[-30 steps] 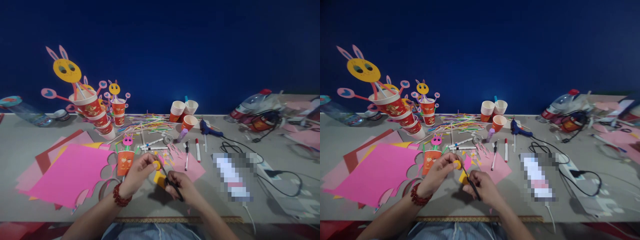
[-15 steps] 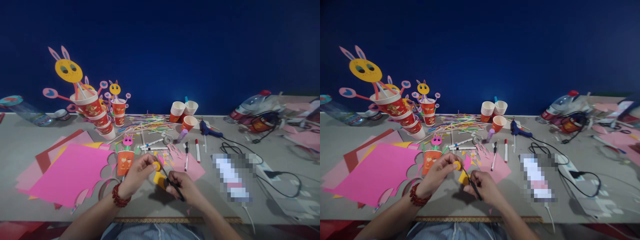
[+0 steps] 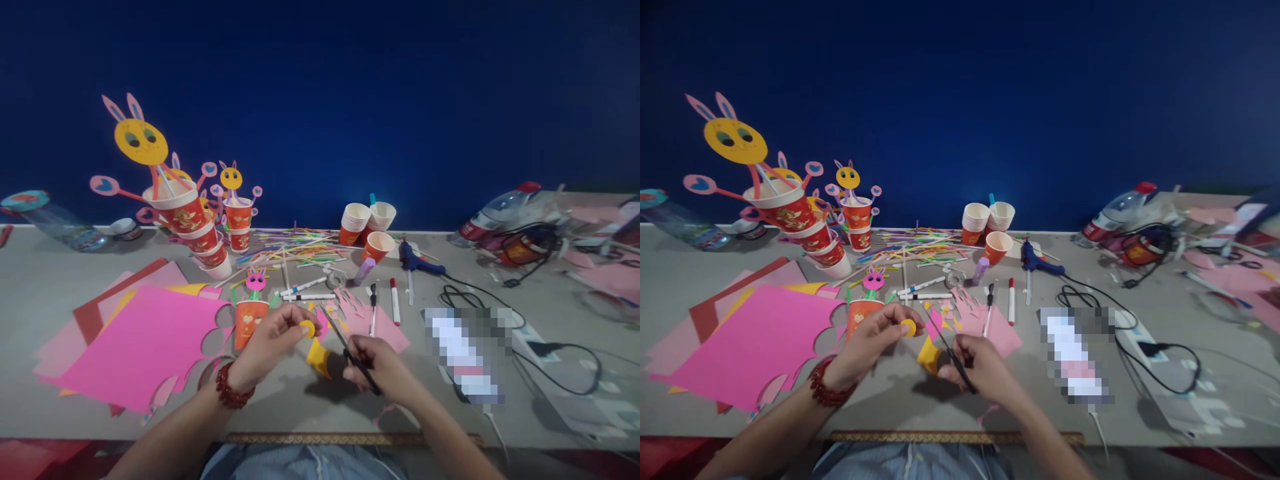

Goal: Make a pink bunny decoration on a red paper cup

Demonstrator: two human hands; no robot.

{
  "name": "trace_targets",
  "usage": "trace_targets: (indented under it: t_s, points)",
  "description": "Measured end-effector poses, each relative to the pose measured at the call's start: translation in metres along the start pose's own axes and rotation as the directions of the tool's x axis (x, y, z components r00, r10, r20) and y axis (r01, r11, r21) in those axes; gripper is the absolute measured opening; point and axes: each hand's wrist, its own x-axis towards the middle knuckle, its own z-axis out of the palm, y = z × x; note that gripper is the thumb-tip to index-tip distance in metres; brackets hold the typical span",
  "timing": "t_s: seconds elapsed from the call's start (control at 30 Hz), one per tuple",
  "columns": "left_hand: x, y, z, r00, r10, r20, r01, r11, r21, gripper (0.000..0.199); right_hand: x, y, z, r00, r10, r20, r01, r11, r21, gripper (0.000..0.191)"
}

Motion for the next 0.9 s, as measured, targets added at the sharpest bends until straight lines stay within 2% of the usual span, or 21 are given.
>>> trace_targets:
  t_s: [0.2,0.43,0.67,0.9]
  points:
    - [0.001,0.001,0.002,0.996,0.043,0.076,-0.048,0.997,0.068,0.015,-0.001,-0.01,-0.003,0.996,-0.083,0.012,0.083,0.959,-0.272,0.057]
    - [-0.002,0.006,0.003,0.983,0.073,0.166,-0.088,0.992,0.085,0.011,-0.012,-0.028,-0.006,0.99,-0.138,-0.03,0.092,0.792,-0.604,0.049]
    - [-0.004,0.006,-0.001,0.964,0.121,0.235,-0.161,0.974,0.157,0.01,-0.018,-0.037,-0.013,0.985,-0.168,-0.046,0.082,0.683,-0.725,0.045]
    - [-0.005,0.011,0.0,0.947,0.14,0.291,-0.207,0.954,0.215,0.014,-0.022,-0.041,-0.011,0.981,-0.188,-0.04,0.097,0.666,-0.739,0.045]
